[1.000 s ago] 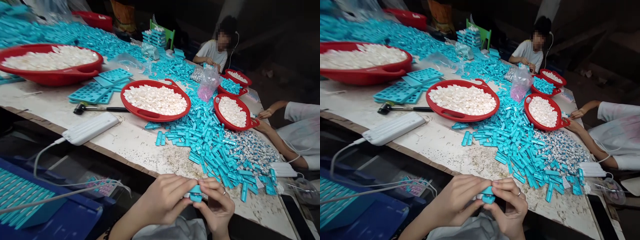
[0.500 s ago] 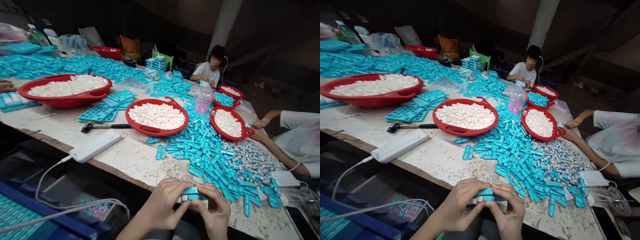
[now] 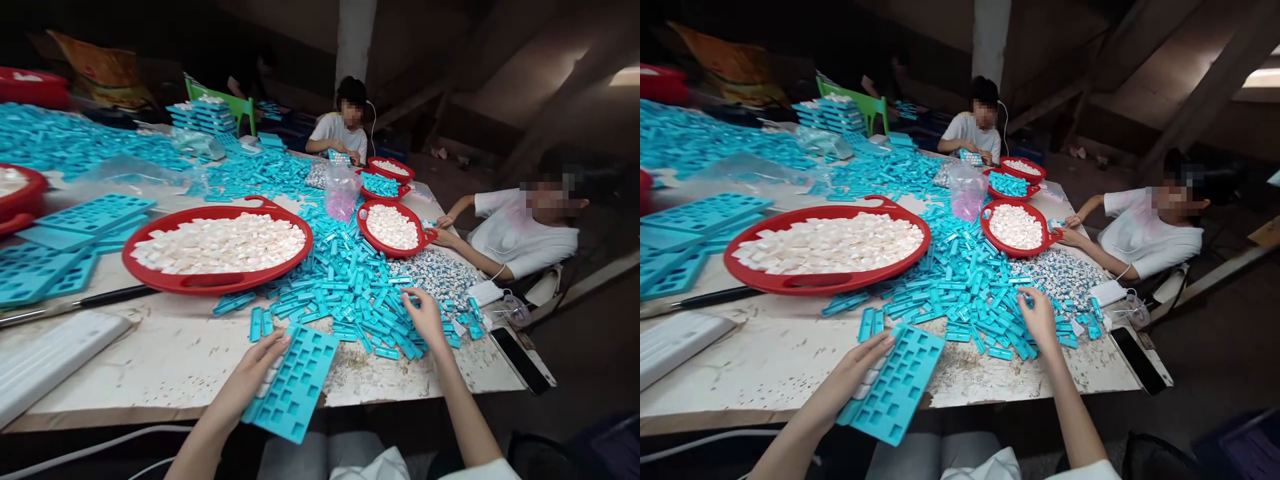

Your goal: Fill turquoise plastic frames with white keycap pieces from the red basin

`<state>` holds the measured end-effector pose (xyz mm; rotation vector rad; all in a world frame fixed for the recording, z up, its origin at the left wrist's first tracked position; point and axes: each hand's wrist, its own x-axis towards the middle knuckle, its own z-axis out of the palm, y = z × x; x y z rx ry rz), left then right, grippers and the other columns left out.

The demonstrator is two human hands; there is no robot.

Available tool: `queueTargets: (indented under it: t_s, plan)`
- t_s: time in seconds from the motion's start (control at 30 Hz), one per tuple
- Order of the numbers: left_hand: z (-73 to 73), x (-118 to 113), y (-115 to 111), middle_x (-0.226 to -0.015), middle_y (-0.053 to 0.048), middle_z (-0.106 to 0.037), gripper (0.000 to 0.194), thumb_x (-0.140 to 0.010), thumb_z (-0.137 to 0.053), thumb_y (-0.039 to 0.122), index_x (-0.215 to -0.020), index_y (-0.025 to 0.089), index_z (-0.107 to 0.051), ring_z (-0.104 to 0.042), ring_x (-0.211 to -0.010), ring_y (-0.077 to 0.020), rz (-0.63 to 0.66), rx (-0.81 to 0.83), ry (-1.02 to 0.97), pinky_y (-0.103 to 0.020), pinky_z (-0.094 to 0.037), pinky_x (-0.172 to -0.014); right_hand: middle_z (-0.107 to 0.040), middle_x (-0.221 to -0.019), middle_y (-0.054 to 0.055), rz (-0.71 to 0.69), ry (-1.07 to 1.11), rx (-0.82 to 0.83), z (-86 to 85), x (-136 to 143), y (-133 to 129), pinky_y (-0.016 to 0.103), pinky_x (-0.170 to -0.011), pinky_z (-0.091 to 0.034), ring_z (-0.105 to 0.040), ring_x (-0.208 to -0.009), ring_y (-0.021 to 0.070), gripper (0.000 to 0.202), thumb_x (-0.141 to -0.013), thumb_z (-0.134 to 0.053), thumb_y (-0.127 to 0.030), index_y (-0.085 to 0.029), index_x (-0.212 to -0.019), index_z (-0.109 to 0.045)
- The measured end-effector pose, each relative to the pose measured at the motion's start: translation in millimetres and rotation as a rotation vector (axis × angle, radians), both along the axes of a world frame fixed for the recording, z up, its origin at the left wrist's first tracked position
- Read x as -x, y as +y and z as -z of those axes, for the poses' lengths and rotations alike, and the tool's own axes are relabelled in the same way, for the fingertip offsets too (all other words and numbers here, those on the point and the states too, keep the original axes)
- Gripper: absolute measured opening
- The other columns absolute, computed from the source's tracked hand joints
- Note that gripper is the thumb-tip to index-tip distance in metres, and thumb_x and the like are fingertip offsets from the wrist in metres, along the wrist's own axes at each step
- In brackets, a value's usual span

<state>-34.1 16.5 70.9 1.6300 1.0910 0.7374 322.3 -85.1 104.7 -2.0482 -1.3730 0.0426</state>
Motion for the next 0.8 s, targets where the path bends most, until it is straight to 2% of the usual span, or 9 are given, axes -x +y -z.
queueTargets:
  t_s: [0.07,0.13,0.2,0.27,0.37,0.5,0.67,0.73,0.8]
  plan:
    - [-1.3,-4.7,-3.4,-0.120,-0.010,-0.076,0.052,-0.082,-0.065,0.063,-0.113,0.023,-0.076,-0.069,-0.114,-0.0357,0.057,0.044,0.040,-0.044,-0.059,-0.092,-0.073,-0.112,0.009,0.073,-0.104,0.035,3.8,-31.0,16.6,0.034,-0.090,-0.051,-0.066,-0.101,0.0238,0.027,-0.093,-0.053,-0.024,-0.017,-0.109,-0.074]
    - [-8.1,-13.2,-5.8,-0.125,-0.008,-0.074,0.053,-0.080,-0.067,0.063,-0.114,0.024,-0.077,-0.067,-0.119,-0.0360,0.184,0.066,0.069,-0.044,-0.056,-0.097,-0.071,-0.112,0.012,0.117,-0.173,0.061,5.1,-54.5,32.2,0.037,-0.095,-0.046,-0.062,-0.106,0.0266,0.029,-0.091,-0.052,-0.021,-0.015,-0.109,-0.074]
    - [-17.0,-23.1,-5.6,-0.128,-0.005,-0.072,0.050,-0.082,-0.066,0.062,-0.116,0.026,-0.076,-0.065,-0.121,-0.0350,0.318,0.056,0.087,-0.043,-0.054,-0.101,-0.070,-0.110,0.013,0.145,-0.240,0.099,4.9,-70.1,44.7,0.037,-0.095,-0.043,-0.058,-0.110,0.0287,0.027,-0.091,-0.053,-0.022,-0.016,-0.106,-0.075]
    - [-25.0,-31.4,-3.6,-0.126,-0.004,-0.073,0.045,-0.086,-0.064,0.059,-0.115,0.027,-0.077,-0.067,-0.118,-0.0335,0.373,0.005,0.101,-0.042,-0.053,-0.100,-0.068,-0.106,0.014,0.152,-0.297,0.146,4.4,-79.5,53.7,0.037,-0.094,-0.042,-0.056,-0.109,0.0299,0.023,-0.089,-0.057,-0.023,-0.016,-0.100,-0.077]
    - [-33.2,-35.8,-1.3,-0.122,-0.004,-0.075,0.038,-0.092,-0.057,0.054,-0.110,0.027,-0.077,-0.068,-0.114,-0.0307,0.353,-0.133,0.102,-0.040,-0.052,-0.100,-0.067,-0.101,0.014,0.127,-0.353,0.206,4.6,-87.3,61.5,0.037,-0.093,-0.041,-0.057,-0.105,0.0300,0.018,-0.084,-0.063,-0.020,-0.016,-0.093,-0.078]
    - [-34.2,-24.5,-7.3,-0.114,-0.006,-0.075,0.037,-0.099,-0.045,0.048,-0.104,0.026,-0.074,-0.069,-0.107,-0.0270,0.245,-0.246,0.073,-0.038,-0.053,-0.095,-0.067,-0.097,0.013,0.095,-0.395,0.224,4.7,-93.7,64.1,0.037,-0.091,-0.042,-0.058,-0.102,0.0298,0.015,-0.082,-0.065,-0.020,-0.017,-0.088,-0.078]
    - [-17.2,0.2,-27.1,-0.112,-0.006,-0.072,0.021,-0.096,-0.053,0.043,-0.085,0.024,-0.054,-0.068,-0.108,-0.0253,0.102,-0.203,0.048,-0.037,-0.053,-0.091,-0.068,-0.097,0.013,0.097,-0.417,0.136,-1.0,-83.7,52.9,0.039,-0.089,-0.046,-0.059,-0.100,0.0293,0.023,-0.090,-0.057,-0.030,-0.016,-0.096,-0.075]
    - [-9.9,6.1,-33.9,-0.115,-0.006,-0.071,0.016,-0.094,-0.056,0.037,-0.086,0.025,-0.049,-0.066,-0.110,-0.0243,0.105,-0.206,0.038,-0.037,-0.053,-0.091,-0.070,-0.096,0.012,0.041,-0.369,0.022,-3.3,-62.3,42.6,0.039,-0.088,-0.047,-0.061,-0.096,0.0274,0.027,-0.093,-0.056,-0.034,-0.015,-0.101,-0.072]
    - [-5.6,9.0,-38.1,-0.116,-0.007,-0.070,0.008,-0.094,-0.054,0.033,-0.095,0.024,-0.054,-0.066,-0.109,-0.0238,0.134,-0.217,0.034,-0.037,-0.052,-0.093,-0.071,-0.093,0.009,-0.097,-0.233,-0.138,-3.4,-27.3,29.2,0.036,-0.083,-0.050,-0.064,-0.087,0.0242,0.026,-0.094,-0.058,-0.038,-0.017,-0.100,-0.071]
